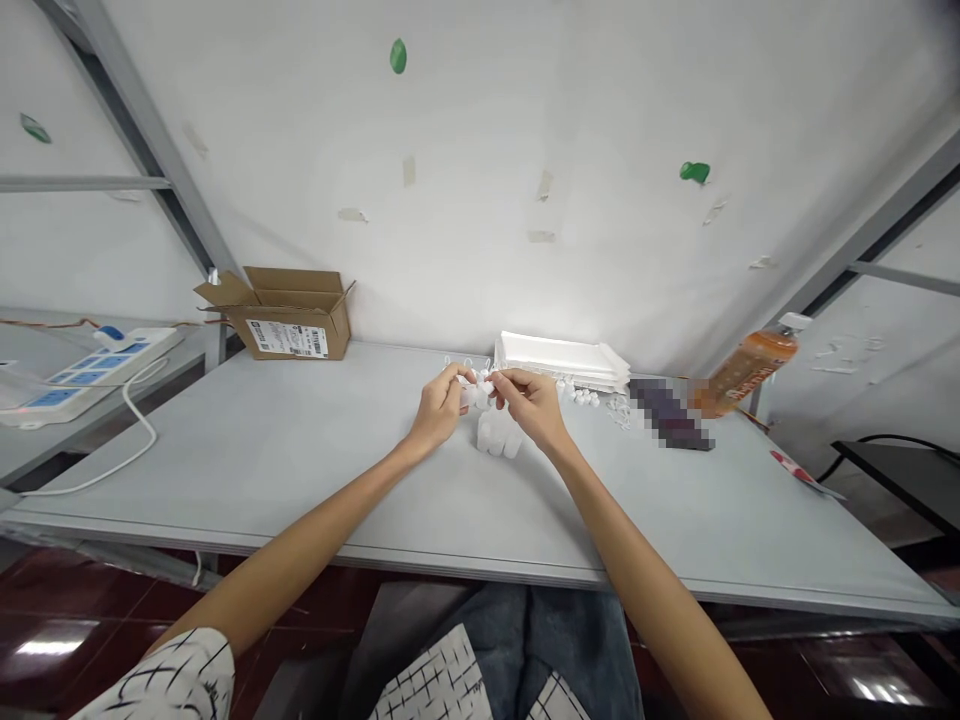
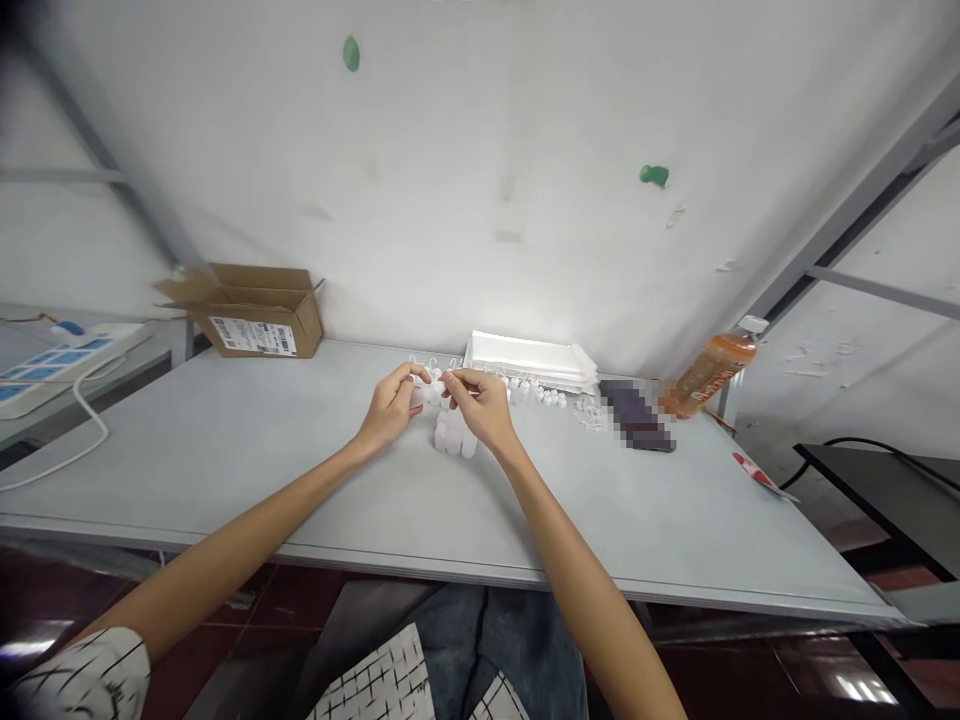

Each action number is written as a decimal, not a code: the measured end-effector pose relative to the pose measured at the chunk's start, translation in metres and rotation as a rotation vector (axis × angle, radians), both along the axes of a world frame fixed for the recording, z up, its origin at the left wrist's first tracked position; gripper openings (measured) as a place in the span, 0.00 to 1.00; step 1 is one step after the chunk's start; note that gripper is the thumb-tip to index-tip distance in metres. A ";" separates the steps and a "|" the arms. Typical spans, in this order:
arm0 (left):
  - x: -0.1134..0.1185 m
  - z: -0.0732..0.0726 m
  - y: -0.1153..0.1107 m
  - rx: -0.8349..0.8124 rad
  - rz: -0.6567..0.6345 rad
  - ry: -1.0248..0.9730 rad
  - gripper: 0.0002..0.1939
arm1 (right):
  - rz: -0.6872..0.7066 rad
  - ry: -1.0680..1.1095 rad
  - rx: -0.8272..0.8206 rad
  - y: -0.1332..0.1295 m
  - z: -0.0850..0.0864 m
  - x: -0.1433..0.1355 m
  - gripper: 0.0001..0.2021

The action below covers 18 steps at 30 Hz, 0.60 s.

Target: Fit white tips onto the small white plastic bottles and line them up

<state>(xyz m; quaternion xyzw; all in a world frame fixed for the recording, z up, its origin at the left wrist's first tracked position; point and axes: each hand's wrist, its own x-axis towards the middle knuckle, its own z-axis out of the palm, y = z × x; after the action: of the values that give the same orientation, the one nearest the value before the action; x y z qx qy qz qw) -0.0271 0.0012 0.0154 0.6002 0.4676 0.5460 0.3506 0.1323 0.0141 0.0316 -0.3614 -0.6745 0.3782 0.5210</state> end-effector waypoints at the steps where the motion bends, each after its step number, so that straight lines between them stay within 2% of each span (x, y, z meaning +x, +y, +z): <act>1: 0.000 0.000 0.000 0.000 0.003 0.009 0.10 | 0.015 -0.009 0.001 -0.001 0.000 0.000 0.18; 12: -0.006 -0.005 0.002 0.111 0.029 0.201 0.12 | 0.132 -0.004 -0.035 -0.007 0.003 0.003 0.12; 18: -0.008 -0.008 0.003 0.225 0.026 0.291 0.12 | 0.227 -0.026 -0.113 -0.005 0.003 0.008 0.14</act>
<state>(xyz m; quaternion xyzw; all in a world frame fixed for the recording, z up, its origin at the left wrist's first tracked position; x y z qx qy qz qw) -0.0356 0.0046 0.0071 0.7024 0.4570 0.5067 0.2027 0.1408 0.0093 0.0347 -0.3163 -0.6955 0.4674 0.4447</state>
